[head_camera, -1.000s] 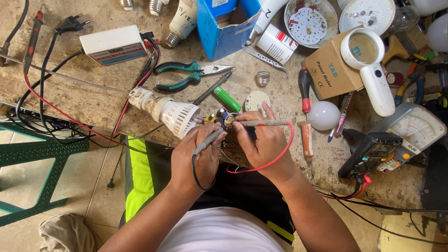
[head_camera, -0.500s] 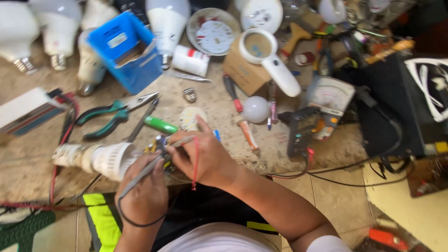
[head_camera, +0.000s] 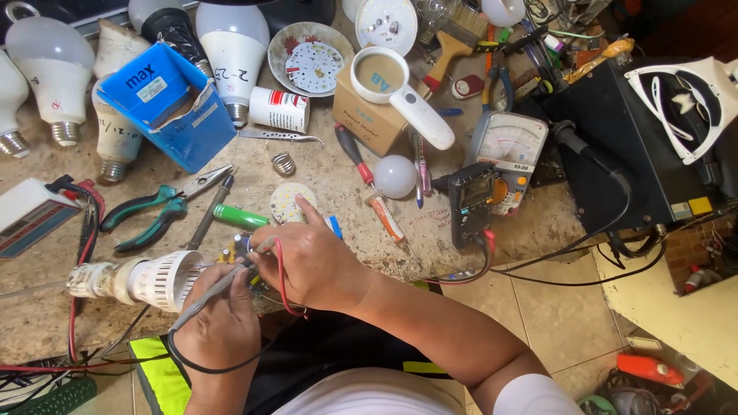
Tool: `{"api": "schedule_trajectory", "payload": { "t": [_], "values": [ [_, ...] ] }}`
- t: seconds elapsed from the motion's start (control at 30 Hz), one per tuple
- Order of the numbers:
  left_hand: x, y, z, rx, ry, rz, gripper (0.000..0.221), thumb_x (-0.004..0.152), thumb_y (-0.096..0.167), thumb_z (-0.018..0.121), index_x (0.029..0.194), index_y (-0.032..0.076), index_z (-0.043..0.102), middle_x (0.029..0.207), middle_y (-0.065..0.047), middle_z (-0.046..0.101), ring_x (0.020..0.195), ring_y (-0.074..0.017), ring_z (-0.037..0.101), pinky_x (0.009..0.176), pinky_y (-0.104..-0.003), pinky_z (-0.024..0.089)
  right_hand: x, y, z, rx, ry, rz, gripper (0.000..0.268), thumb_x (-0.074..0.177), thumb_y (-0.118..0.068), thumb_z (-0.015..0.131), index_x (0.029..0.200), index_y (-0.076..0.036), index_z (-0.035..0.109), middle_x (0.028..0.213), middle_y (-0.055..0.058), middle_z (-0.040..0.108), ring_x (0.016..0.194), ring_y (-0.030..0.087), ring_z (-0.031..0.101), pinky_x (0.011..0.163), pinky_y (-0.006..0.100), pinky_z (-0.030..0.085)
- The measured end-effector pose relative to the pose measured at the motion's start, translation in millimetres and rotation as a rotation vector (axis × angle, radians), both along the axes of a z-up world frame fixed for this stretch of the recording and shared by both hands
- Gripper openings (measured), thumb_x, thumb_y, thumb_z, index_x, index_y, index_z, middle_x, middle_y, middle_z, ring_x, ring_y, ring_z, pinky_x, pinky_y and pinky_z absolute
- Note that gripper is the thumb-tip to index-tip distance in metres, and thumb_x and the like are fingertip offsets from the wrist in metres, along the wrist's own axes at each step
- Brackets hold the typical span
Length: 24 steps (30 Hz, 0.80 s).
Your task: Repairing an LED bulb by testing the circuit board with a multimeter and soldering connections.
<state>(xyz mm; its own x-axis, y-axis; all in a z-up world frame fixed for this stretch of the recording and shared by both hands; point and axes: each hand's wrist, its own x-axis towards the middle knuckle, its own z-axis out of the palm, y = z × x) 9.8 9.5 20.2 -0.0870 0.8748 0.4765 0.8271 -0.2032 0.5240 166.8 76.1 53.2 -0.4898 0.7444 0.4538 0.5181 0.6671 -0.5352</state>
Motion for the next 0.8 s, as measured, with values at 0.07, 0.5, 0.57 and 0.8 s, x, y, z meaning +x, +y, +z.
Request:
{"api": "schedule_trajectory", "payload": {
  "t": [0.07, 0.5, 0.57, 0.8],
  "values": [
    [0, 0, 0, -0.001, 0.012, 0.008, 0.017, 0.111, 0.019, 0.058, 0.109, 0.006, 0.069, 0.101, -0.006, 0.071, 0.082, -0.0277, 0.068, 0.069, -0.036, 0.051, 0, 0, 2, -0.014, -0.024, 0.002, 0.017, 0.102, -0.018, 0.057, 0.100, -0.004, 0.065, 0.096, 0.004, 0.072, 0.074, 0.026, 0.070, 0.116, 0.063, 0.035],
    [-1, 0, 1, -0.061, 0.053, 0.033, 0.019, 0.111, 0.023, 0.059, 0.106, 0.009, 0.069, 0.097, -0.006, 0.071, 0.079, -0.0297, 0.066, 0.065, -0.038, 0.050, 1, 0, 0, -0.030, -0.010, -0.001, 0.016, 0.102, -0.019, 0.059, 0.096, -0.006, 0.066, 0.102, 0.002, 0.073, 0.080, 0.025, 0.072, 0.117, 0.064, 0.033],
    [-1, 1, 1, -0.050, 0.039, 0.028, 0.019, 0.110, 0.023, 0.060, 0.108, 0.007, 0.070, 0.098, -0.008, 0.071, 0.079, -0.0311, 0.066, 0.065, -0.039, 0.051, 2, 1, 4, -0.044, 0.010, -0.005, 0.021, 0.101, -0.017, 0.059, 0.084, -0.007, 0.067, 0.100, 0.000, 0.073, 0.076, 0.022, 0.071, 0.116, 0.064, 0.033],
    [1, 7, -7, -0.028, 0.084, 0.006, 0.023, 0.111, 0.023, 0.054, 0.107, 0.005, 0.069, 0.100, -0.006, 0.071, 0.088, -0.0266, 0.068, 0.076, -0.037, 0.052, 5, -3, 8, -0.082, 0.069, 0.030, 0.019, 0.100, -0.019, 0.060, 0.093, -0.011, 0.075, 0.105, 0.001, 0.078, 0.100, 0.018, 0.075, 0.118, 0.061, 0.031]
  ]
}}
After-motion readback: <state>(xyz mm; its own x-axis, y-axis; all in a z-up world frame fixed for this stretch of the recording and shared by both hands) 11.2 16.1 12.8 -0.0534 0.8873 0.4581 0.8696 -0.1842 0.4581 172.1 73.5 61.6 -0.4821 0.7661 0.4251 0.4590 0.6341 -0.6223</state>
